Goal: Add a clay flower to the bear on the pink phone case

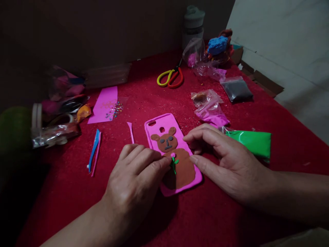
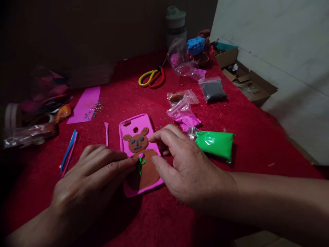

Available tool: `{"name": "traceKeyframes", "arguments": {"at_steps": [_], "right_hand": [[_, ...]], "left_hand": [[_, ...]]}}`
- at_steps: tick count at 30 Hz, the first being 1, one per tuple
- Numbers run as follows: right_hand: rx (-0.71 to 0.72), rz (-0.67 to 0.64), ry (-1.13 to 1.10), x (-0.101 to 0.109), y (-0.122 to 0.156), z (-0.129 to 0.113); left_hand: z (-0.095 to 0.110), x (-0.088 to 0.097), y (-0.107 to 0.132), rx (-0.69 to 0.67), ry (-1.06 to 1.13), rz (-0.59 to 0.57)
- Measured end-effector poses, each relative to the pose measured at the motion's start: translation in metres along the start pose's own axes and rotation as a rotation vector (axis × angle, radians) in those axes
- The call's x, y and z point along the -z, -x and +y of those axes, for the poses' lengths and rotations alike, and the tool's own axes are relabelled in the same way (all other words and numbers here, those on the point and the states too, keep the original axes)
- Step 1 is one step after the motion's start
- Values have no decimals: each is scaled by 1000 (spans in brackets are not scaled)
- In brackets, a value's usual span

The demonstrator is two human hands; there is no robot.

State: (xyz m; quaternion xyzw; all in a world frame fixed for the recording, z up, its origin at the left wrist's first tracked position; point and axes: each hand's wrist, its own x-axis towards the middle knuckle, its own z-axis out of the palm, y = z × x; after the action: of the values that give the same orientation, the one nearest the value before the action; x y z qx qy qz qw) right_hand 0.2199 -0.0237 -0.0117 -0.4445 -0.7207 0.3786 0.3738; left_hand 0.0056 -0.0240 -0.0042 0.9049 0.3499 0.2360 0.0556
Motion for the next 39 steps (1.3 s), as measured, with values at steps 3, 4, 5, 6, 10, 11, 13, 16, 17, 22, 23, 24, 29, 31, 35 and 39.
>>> {"name": "traceKeyframes", "arguments": {"at_steps": [3, 4, 5, 6, 10, 11, 13, 16, 17, 22, 23, 24, 29, 31, 35, 39], "right_hand": [[15, -11, 6, 1, -1, 0], [21, -12, 7, 1, -1, 0], [23, -12, 8, 1, -1, 0], [25, -9, 10, 1, -1, 0], [36, -4, 12, 0, -1, -1], [36, -1, 13, 0, -1, -1], [38, 5, 14, 0, -1, -1], [36, 5, 21, -1, -1, 0], [34, 4, 23, -1, -1, 0], [39, 5, 37, -1, -1, 1], [41, 5, 38, -1, 0, 1], [43, 4, 37, -1, 0, 1], [71, 4, 46, 0, 0, 2], [74, -2, 49, 0, 0, 2], [86, 5, 51, 0, -1, 2], [93, 8, 56, 0, 0, 2]], "left_hand": [[1, -1, 0, 10, 1, -1], [1, -1, 0, 12, 1, 1], [0, -1, 0, 13, 3, 5], [0, 0, 0, 10, 5, 9], [0, 0, 1, -9, 6, 0], [0, 1, 2, -11, -3, -5], [1, 0, 2, -15, -29, -6], [3, -1, 3, -23, -66, -6], [3, -1, 3, -29, -77, -8], [4, 0, 3, -97, -141, -30], [4, 1, 3, -110, -154, -35], [5, 2, 3, -121, -166, -41], [10, 6, 0, -141, -203, -60], [11, 6, 0, -140, -200, -63], [11, 6, 4, -139, -198, -77], [10, 11, 9, -96, -170, -96]]}}
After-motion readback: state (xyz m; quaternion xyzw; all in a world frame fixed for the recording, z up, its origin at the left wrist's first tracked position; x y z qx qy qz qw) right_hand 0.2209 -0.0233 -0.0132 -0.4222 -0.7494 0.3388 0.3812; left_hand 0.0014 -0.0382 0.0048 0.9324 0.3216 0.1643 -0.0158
